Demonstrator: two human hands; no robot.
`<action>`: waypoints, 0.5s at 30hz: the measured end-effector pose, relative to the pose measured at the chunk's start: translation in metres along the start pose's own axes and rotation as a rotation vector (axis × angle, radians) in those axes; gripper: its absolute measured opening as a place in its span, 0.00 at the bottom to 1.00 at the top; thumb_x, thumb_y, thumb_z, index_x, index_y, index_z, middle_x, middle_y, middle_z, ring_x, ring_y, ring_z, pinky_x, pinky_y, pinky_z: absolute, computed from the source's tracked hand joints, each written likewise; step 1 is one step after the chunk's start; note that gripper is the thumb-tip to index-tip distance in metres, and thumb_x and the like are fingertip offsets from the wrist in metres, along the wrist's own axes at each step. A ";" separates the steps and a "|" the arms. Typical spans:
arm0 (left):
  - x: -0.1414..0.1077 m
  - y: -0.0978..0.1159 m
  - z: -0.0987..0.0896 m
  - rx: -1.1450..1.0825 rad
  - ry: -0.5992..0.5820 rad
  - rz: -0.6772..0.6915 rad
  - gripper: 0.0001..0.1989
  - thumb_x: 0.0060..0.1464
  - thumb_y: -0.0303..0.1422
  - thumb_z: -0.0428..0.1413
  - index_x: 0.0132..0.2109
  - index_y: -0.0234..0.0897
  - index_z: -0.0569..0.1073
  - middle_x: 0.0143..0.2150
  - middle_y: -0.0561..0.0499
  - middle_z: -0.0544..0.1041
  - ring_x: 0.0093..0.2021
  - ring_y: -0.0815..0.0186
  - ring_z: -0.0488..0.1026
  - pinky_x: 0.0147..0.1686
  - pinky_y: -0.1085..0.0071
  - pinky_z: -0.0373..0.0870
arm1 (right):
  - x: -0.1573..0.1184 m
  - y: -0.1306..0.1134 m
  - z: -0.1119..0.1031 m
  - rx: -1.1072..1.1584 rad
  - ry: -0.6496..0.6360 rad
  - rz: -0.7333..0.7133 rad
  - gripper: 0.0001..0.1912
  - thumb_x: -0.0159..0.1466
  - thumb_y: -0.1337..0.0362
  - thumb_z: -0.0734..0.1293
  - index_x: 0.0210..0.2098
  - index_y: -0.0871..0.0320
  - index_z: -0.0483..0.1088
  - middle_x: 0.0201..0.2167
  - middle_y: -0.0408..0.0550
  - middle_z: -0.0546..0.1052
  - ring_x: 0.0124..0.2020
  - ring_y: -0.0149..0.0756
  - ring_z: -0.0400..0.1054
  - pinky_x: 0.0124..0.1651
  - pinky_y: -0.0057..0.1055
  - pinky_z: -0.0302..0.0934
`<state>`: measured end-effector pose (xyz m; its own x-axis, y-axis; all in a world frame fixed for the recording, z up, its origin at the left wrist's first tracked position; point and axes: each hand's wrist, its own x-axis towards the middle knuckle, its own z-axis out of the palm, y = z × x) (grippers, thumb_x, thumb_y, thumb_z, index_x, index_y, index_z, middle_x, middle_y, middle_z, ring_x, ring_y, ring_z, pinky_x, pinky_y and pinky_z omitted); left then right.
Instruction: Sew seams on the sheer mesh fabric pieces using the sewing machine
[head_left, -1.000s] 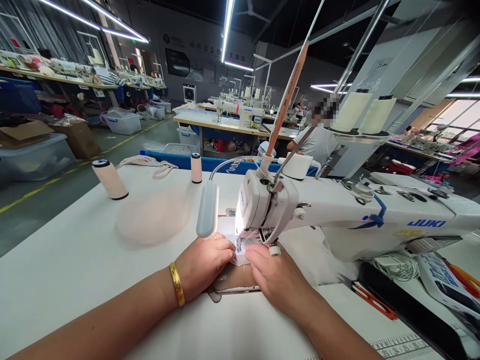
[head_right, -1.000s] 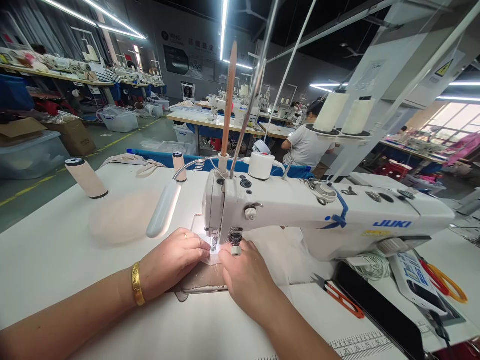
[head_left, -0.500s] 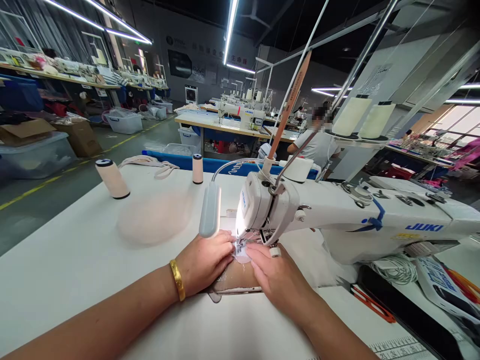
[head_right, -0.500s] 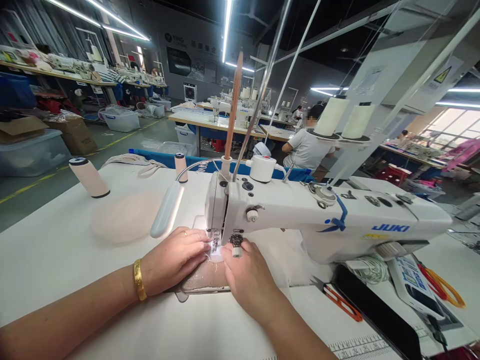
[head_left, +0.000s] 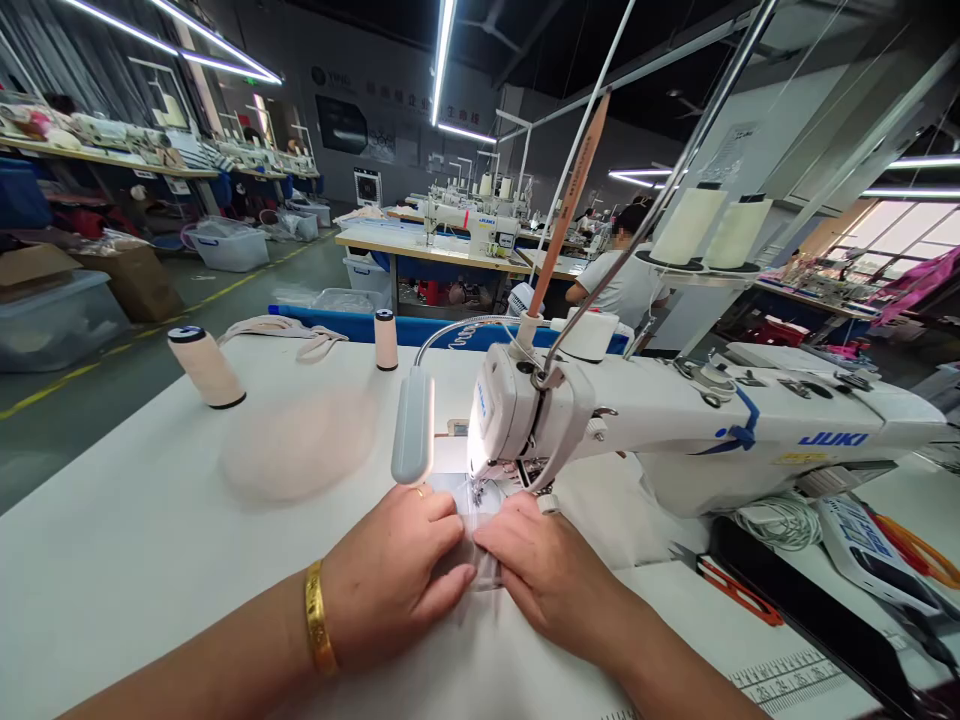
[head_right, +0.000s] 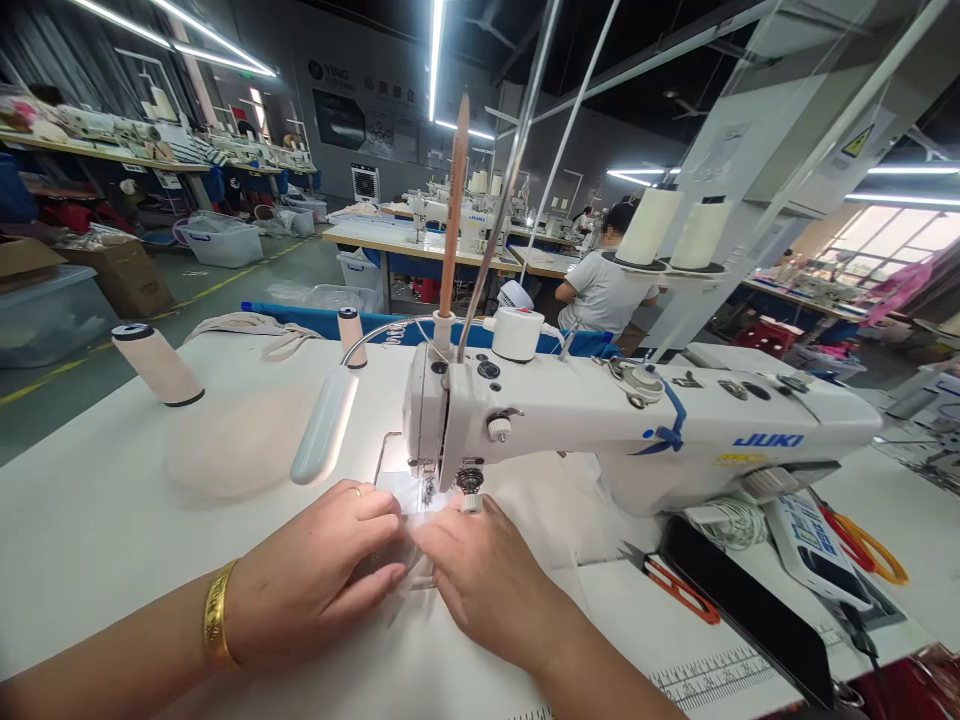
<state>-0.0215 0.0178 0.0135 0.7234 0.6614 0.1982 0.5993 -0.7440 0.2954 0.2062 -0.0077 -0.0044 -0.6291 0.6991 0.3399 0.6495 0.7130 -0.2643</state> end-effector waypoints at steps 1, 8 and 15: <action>0.000 -0.002 0.002 0.006 0.013 0.010 0.10 0.64 0.33 0.53 0.34 0.38 0.73 0.34 0.50 0.74 0.32 0.62 0.68 0.36 0.62 0.65 | -0.001 0.001 0.000 -0.030 -0.024 0.009 0.12 0.64 0.77 0.60 0.38 0.55 0.69 0.33 0.47 0.73 0.37 0.41 0.65 0.34 0.33 0.57; -0.002 -0.006 0.017 -0.010 0.171 0.184 0.13 0.67 0.25 0.51 0.35 0.38 0.76 0.39 0.50 0.80 0.39 0.60 0.73 0.41 0.61 0.66 | -0.003 0.002 -0.004 -0.068 -0.068 -0.006 0.13 0.67 0.79 0.60 0.39 0.54 0.70 0.35 0.47 0.75 0.39 0.40 0.65 0.41 0.34 0.59; -0.002 -0.004 0.017 -0.006 0.186 0.168 0.12 0.67 0.24 0.51 0.35 0.37 0.76 0.40 0.53 0.82 0.38 0.62 0.75 0.43 0.60 0.67 | -0.003 0.002 -0.002 -0.033 -0.064 0.027 0.15 0.64 0.80 0.60 0.38 0.55 0.70 0.34 0.46 0.75 0.38 0.40 0.65 0.38 0.34 0.58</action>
<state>-0.0194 0.0180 -0.0042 0.7372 0.5346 0.4133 0.4732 -0.8450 0.2490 0.2101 -0.0086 -0.0044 -0.6368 0.7207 0.2742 0.6794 0.6926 -0.2425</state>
